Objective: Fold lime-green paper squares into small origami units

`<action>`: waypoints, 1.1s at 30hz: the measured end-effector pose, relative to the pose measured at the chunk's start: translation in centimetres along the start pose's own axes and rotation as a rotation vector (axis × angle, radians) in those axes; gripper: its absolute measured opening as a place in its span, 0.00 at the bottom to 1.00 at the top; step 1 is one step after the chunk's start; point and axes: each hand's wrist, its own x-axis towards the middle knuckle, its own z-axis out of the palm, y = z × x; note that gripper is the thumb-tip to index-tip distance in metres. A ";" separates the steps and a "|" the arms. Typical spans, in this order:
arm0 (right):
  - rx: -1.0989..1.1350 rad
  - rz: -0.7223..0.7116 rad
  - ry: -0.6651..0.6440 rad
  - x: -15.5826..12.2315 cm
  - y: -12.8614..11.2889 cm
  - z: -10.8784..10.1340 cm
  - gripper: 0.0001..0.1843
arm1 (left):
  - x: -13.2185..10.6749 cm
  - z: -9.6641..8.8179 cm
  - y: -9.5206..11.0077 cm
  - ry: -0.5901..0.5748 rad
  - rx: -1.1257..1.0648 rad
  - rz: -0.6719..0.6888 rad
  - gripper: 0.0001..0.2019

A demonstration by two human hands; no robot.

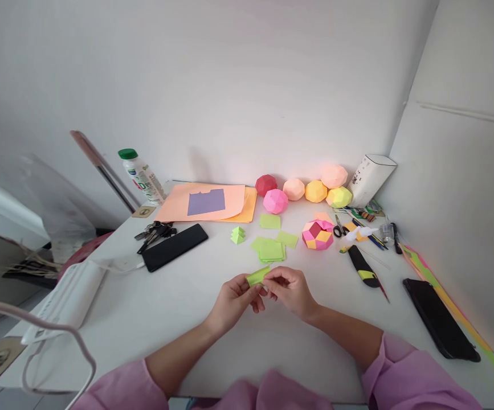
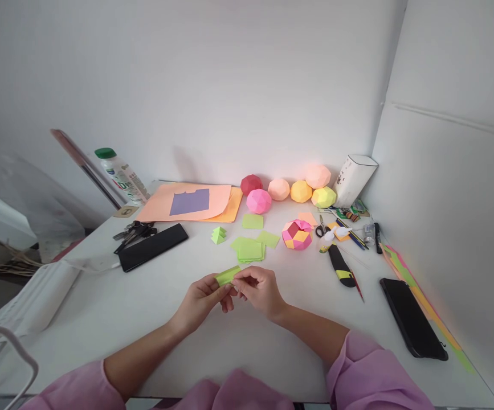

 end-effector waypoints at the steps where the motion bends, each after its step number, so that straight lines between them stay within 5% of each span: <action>1: -0.001 0.003 0.004 0.0 0.0 0.0 0.05 | 0.0 0.0 0.1 0.002 -0.001 -0.002 0.13; 30: 0.059 0.036 0.032 -0.2 0.4 0.1 0.08 | -0.2 0.3 1.0 0.048 0.032 -0.035 0.14; 33: 0.117 0.087 0.020 -0.1 0.5 0.1 0.16 | -0.2 0.3 1.1 0.065 0.031 -0.024 0.15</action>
